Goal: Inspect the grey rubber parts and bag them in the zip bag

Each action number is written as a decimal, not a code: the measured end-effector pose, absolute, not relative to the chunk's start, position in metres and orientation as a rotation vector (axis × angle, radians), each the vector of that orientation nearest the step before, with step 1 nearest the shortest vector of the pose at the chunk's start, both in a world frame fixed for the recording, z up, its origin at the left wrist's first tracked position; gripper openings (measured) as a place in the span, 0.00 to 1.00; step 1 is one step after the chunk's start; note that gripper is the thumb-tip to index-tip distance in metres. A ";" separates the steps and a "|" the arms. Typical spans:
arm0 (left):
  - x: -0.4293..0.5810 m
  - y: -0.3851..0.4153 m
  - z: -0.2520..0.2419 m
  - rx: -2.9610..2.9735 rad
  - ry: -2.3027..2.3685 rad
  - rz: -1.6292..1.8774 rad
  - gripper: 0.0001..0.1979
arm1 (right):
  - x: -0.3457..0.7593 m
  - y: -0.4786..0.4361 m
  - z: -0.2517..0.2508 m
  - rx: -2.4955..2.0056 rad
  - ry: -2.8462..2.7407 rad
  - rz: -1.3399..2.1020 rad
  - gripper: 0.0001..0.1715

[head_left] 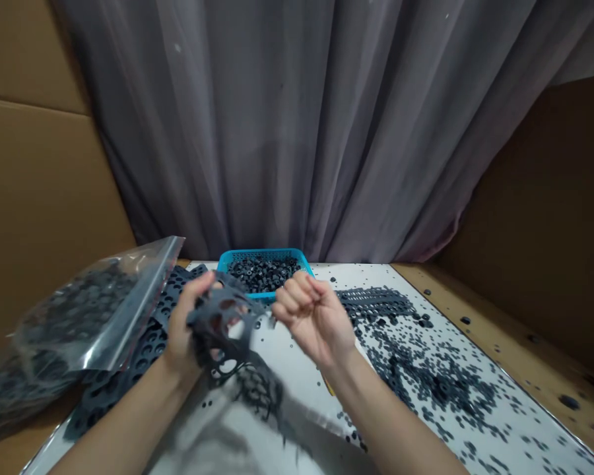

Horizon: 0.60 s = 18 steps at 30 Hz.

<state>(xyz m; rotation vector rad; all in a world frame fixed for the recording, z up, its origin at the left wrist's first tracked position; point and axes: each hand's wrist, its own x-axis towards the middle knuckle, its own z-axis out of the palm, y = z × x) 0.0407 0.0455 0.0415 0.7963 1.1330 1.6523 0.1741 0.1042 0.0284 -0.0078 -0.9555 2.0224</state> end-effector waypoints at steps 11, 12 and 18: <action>0.026 0.058 0.006 1.638 1.093 1.410 0.11 | 0.189 0.103 0.035 -0.474 -2.001 1.060 0.15; 0.024 0.059 0.005 1.765 1.094 1.377 0.10 | 0.190 0.101 0.038 -0.477 -2.091 0.971 0.14; 0.018 0.058 0.019 2.075 1.109 1.169 0.08 | 0.197 0.099 0.046 -0.470 -2.487 0.536 0.09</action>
